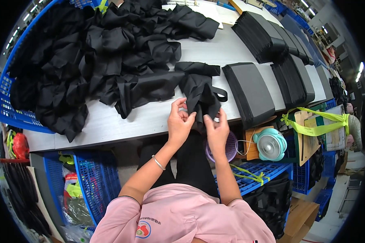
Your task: Assembling and inspecting black fabric components at a workstation.
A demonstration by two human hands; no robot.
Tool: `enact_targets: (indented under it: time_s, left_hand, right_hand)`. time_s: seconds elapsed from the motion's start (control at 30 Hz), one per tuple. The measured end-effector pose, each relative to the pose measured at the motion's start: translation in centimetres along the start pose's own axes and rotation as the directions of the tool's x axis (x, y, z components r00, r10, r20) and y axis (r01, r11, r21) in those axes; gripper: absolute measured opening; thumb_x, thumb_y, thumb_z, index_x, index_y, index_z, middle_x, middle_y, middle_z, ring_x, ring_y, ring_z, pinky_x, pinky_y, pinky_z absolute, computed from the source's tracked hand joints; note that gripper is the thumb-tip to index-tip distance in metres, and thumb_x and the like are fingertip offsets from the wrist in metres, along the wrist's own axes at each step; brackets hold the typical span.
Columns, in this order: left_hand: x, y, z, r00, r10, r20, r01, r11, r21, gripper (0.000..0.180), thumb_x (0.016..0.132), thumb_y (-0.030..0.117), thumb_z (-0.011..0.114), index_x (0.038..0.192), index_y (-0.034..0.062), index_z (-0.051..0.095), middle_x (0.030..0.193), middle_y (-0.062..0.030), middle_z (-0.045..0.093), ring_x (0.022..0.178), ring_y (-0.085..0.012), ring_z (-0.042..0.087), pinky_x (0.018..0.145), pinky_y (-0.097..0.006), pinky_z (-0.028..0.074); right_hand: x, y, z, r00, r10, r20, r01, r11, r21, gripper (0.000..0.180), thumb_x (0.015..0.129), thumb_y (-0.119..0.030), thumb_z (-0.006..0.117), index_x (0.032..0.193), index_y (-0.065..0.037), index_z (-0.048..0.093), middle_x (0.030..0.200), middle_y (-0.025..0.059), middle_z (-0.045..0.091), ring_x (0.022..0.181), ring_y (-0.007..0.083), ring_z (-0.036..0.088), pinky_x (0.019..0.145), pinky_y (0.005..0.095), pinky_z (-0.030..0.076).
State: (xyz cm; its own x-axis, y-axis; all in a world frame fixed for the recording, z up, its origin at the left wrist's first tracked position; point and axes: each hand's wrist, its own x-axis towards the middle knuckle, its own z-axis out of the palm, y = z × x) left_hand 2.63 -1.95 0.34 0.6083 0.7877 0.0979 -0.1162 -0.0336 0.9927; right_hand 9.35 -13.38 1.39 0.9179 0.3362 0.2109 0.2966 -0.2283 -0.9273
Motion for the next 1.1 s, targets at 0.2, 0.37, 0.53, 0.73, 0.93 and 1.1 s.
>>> enact_targets:
  time_s: [0.2,0.37,0.53,0.73,0.93,1.1]
  left_hand:
    - [4.8,-0.1,-3.7,0.971,0.182,-0.153,-0.161,0.977,0.138,0.044,0.077,-0.013,0.056,0.118,0.0016,0.061,0.096,-0.0034,0.063,0.063,-0.0013,0.046,0.059,-0.018,0.040]
    - [4.2,2.6,-4.2,0.985,0.148,-0.085,-0.135,0.980,0.143,0.051,0.079,-0.006,0.067,0.127,0.0043,0.056,0.108,-0.0060,0.063,0.063,-0.0059,0.050,0.060,-0.022,0.045]
    - [0.1,5.0,-3.9,0.978,0.151,-0.146,-0.145,0.988,0.051,0.043,0.085,0.000,0.070,0.126,-0.0002,0.055,0.123,-0.0088,0.057,0.076,-0.0066,0.057,0.064,-0.022,0.046]
    - [-3.2,14.9,-5.6,0.898,0.413,0.154,-0.354,0.884,-0.306,0.041,0.080,-0.013,0.063,0.119,-0.0024,0.060,0.118,-0.0118,0.058,0.094,-0.0167,0.060,0.080,-0.028,0.049]
    - [-8.3,24.1,-4.5,0.690,0.695,-0.204,-0.611,0.408,-0.678,0.010,0.087,0.010,0.059,0.092,0.0040,0.066,0.090,-0.0097,0.062,0.079,-0.0218,0.058,0.065,-0.031,0.047]
    - [-9.2,26.3,-7.2,0.403,0.906,-0.131,-0.561,0.132,-0.817,0.025,0.089,0.010,0.064,0.114,0.0074,0.063,0.112,-0.0093,0.061,0.099,-0.0230,0.057,0.082,-0.033,0.048]
  right_hand:
    - [3.9,4.5,-3.9,0.988,-0.152,-0.036,0.137,0.951,-0.277,0.032,0.096,0.003,0.048,0.126,0.001,0.058,0.097,0.0174,0.069,0.056,0.0196,0.066,0.061,0.0332,0.054]
    - [3.6,0.2,-6.2,0.919,-0.391,-0.048,0.335,0.840,-0.426,0.027,0.090,0.001,0.062,0.117,-0.002,0.064,0.103,0.0131,0.066,0.078,0.0234,0.069,0.064,0.0333,0.054]
    - [9.1,1.2,-10.6,0.889,-0.452,-0.064,0.232,0.567,-0.790,0.034,0.082,-0.020,0.077,0.111,-0.005,0.068,0.109,0.0084,0.063,0.101,0.0289,0.060,0.086,0.0415,0.049]
    - [12.4,3.7,-13.5,0.970,-0.232,0.076,0.218,0.679,-0.702,0.027,0.084,-0.028,0.074,0.102,-0.008,0.074,0.100,0.0071,0.064,0.091,0.0269,0.062,0.082,0.0384,0.049]
    - [12.4,4.7,-14.1,0.968,-0.212,-0.134,0.135,0.890,-0.436,0.028,0.093,-0.029,0.069,0.096,-0.002,0.072,0.095,0.0083,0.069,0.084,0.0220,0.066,0.077,0.0325,0.050]
    - [9.8,1.3,-13.6,0.820,-0.463,-0.336,0.238,0.810,-0.537,0.022,0.097,-0.020,0.065,0.095,0.002,0.070,0.094,0.0093,0.068,0.084,0.0216,0.065,0.076,0.0323,0.050]
